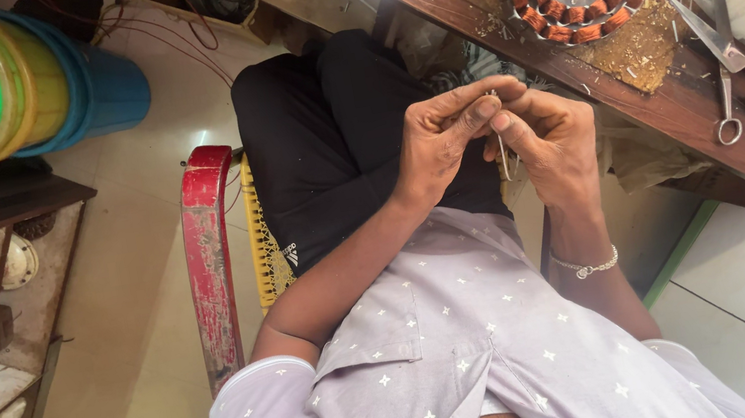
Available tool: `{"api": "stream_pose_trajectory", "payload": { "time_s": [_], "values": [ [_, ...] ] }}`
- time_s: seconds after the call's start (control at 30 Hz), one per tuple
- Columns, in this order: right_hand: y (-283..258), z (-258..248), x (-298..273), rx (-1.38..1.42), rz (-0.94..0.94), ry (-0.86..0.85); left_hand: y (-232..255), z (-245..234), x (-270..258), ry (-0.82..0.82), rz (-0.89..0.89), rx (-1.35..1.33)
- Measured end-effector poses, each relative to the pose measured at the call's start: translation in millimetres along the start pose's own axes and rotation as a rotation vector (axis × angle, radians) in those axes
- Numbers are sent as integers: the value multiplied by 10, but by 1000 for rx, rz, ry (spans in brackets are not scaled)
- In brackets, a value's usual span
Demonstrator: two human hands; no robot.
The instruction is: The person works on a stator coil assembly, using pliers to cut and insert white insulating tubes into the copper windings. They handle the stator, cut small pieces of tubing, and carefully place them into the coil slots.
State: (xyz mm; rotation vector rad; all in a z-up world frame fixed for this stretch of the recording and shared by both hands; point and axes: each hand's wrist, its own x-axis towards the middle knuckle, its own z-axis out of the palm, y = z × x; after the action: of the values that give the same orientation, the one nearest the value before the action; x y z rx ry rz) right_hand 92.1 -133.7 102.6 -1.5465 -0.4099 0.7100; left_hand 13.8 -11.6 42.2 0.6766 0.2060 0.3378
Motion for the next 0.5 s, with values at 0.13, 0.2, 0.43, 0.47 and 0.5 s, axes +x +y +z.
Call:
{"api": "stream_pose_trajectory", "payload": {
  "time_s": [0.13,0.2,0.43,0.47,0.5],
  "values": [
    [6,-32,-27,68,-13,-36,-47,19,-45,-32,102,63],
    [46,-37,-49,96,-19,5,-52,0,-24,-85,159,152],
    [295,66,-46,268,5,147,-121,44,0,12,116,101],
    [319,104,-40,235,-1,161,-137,58,-10,70,149,141],
    [339,150,-41,200,-7,173,-158,77,-25,130,182,178]
  ]
}}
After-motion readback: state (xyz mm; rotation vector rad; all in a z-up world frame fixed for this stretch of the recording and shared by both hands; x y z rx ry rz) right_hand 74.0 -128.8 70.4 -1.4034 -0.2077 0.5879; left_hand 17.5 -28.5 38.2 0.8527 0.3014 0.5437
